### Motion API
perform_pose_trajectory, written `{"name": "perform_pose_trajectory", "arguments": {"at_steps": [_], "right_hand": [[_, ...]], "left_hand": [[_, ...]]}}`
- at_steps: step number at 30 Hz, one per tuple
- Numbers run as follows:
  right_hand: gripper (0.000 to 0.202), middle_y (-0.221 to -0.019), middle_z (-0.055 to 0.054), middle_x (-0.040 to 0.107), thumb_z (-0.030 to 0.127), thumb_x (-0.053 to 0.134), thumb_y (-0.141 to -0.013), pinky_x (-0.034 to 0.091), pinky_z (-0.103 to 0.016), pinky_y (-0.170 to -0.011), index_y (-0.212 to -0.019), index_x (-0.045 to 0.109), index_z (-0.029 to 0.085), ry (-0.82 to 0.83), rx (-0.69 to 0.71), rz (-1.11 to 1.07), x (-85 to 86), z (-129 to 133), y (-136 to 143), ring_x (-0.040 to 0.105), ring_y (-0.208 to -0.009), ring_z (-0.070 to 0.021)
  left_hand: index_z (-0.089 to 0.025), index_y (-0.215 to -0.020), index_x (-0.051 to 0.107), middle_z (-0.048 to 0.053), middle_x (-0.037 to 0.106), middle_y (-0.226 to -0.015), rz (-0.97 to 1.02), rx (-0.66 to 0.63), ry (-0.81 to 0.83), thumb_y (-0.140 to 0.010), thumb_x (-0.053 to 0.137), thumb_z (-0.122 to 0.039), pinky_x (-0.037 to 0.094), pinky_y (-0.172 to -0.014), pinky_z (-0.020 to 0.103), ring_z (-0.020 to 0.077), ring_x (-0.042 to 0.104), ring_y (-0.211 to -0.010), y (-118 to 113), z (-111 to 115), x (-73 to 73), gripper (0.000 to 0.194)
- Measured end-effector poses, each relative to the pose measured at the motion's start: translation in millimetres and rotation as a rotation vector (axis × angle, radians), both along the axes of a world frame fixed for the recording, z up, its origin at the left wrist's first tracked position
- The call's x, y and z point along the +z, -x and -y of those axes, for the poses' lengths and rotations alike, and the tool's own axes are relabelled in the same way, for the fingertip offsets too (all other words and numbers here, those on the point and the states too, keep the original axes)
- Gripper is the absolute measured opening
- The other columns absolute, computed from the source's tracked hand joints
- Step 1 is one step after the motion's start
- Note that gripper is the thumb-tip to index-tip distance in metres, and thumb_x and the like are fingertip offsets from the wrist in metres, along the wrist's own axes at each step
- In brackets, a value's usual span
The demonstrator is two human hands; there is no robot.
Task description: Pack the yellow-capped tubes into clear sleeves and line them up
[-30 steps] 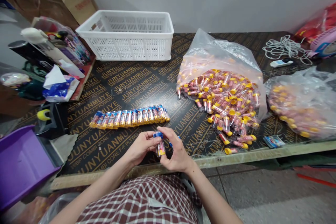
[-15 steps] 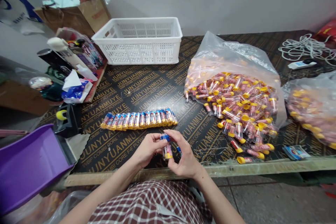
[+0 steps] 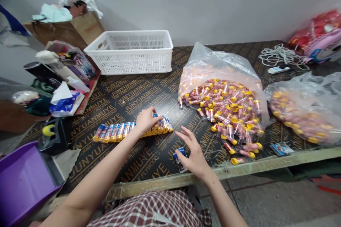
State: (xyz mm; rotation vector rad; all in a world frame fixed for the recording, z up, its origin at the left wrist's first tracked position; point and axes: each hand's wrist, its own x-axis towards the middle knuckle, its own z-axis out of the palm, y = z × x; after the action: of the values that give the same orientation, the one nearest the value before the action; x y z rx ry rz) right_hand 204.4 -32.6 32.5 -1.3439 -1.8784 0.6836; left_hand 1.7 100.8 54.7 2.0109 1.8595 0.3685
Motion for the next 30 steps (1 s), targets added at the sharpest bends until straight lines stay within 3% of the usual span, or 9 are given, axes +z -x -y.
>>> {"name": "perform_pose_trajectory", "arguments": {"at_steps": [7, 11, 13, 16, 19, 21, 27, 30], "right_hand": [[0.041, -0.134, -0.011, 0.045, 0.029, 0.057, -0.082, 0.042, -0.044, -0.099, -0.122, 0.054, 0.024, -0.058, -0.176, 0.168, -23.0, -4, -29, 0.049, -0.12, -0.0245], [0.037, -0.125, -0.013, 0.05, 0.024, 0.051, -0.083, 0.042, -0.042, -0.093, -0.119, 0.056, 0.017, -0.088, -0.375, 0.709, -34.3, -26, -69, 0.048, -0.114, -0.0253], [0.037, -0.119, -0.016, 0.053, 0.016, 0.049, -0.08, 0.039, -0.045, -0.09, -0.116, 0.058, 0.015, -0.062, -0.425, 0.856, -36.1, -38, -89, 0.047, -0.11, -0.0292], [0.033, -0.11, -0.017, 0.056, 0.007, 0.046, -0.075, 0.034, -0.048, -0.085, -0.102, 0.064, 0.014, -0.038, -0.417, 0.951, -36.4, -53, -107, 0.045, -0.105, -0.0321], [0.028, -0.102, -0.017, 0.057, 0.004, 0.044, -0.074, 0.031, -0.047, -0.084, -0.088, 0.066, 0.015, -0.037, -0.367, 1.03, -36.8, -62, -111, 0.043, -0.102, -0.031], [0.025, -0.099, -0.016, 0.058, 0.005, 0.044, -0.075, 0.029, -0.047, -0.084, -0.084, 0.066, 0.015, -0.047, -0.336, 1.062, -37.1, -65, -111, 0.043, -0.102, -0.0308], [0.021, -0.098, -0.014, 0.061, 0.014, 0.048, -0.079, 0.03, -0.044, -0.082, -0.089, 0.066, 0.016, -0.111, -0.277, 1.057, -38.3, -67, -119, 0.047, -0.101, -0.0297], [0.021, -0.097, -0.012, 0.063, 0.026, 0.05, -0.082, 0.037, -0.041, -0.08, -0.094, 0.065, 0.016, -0.211, -0.293, 0.882, -40.2, -63, -116, 0.052, -0.095, -0.0277]], "left_hand": [[-0.017, -0.104, 0.061, 0.017, 0.069, -0.09, -0.151, -0.006, -0.009, -0.076, 0.051, -0.063, 0.042, -0.068, 0.033, 0.0326, 0.063, -0.086, 7, 3, 5.2, 0.054], [-0.018, -0.1, 0.064, 0.011, 0.068, -0.076, -0.03, 0.015, -0.118, -0.081, 0.047, -0.06, 0.039, -0.066, 0.03, 0.0252, 0.063, -0.075, 2, 27, 10.8, 0.049], [-0.019, -0.085, 0.067, 0.007, 0.067, -0.069, 0.126, -0.085, -0.093, -0.083, 0.049, -0.053, 0.037, -0.064, 0.028, 0.0201, 0.06, -0.067, -8, 50, 2.8, 0.038], [-0.019, -0.071, 0.067, 0.006, 0.067, -0.069, 0.268, -0.312, 0.098, -0.079, 0.058, -0.046, 0.035, -0.061, 0.027, 0.0185, 0.059, -0.065, -26, 84, -24.9, 0.029], [-0.019, -0.072, 0.067, 0.007, 0.068, -0.076, 0.247, -0.324, 0.207, -0.071, 0.068, -0.041, 0.035, -0.062, 0.027, 0.0206, 0.06, -0.071, -41, 105, -54.5, 0.022], [-0.019, -0.072, 0.067, 0.006, 0.068, -0.077, 0.246, -0.294, 0.25, -0.069, 0.071, -0.035, 0.036, -0.063, 0.027, 0.0209, 0.06, -0.074, -46, 111, -66.2, 0.016], [-0.02, -0.069, 0.068, 0.006, 0.069, -0.074, 0.313, -0.238, 0.301, -0.071, 0.068, -0.027, 0.039, -0.067, 0.03, 0.0219, 0.061, -0.073, -49, 111, -71.4, 0.007], [-0.02, -0.07, 0.069, 0.007, 0.069, -0.073, 0.335, -0.212, 0.299, -0.071, 0.068, -0.026, 0.039, -0.068, 0.031, 0.0226, 0.061, -0.073, -49, 112, -72.6, 0.006]]}}
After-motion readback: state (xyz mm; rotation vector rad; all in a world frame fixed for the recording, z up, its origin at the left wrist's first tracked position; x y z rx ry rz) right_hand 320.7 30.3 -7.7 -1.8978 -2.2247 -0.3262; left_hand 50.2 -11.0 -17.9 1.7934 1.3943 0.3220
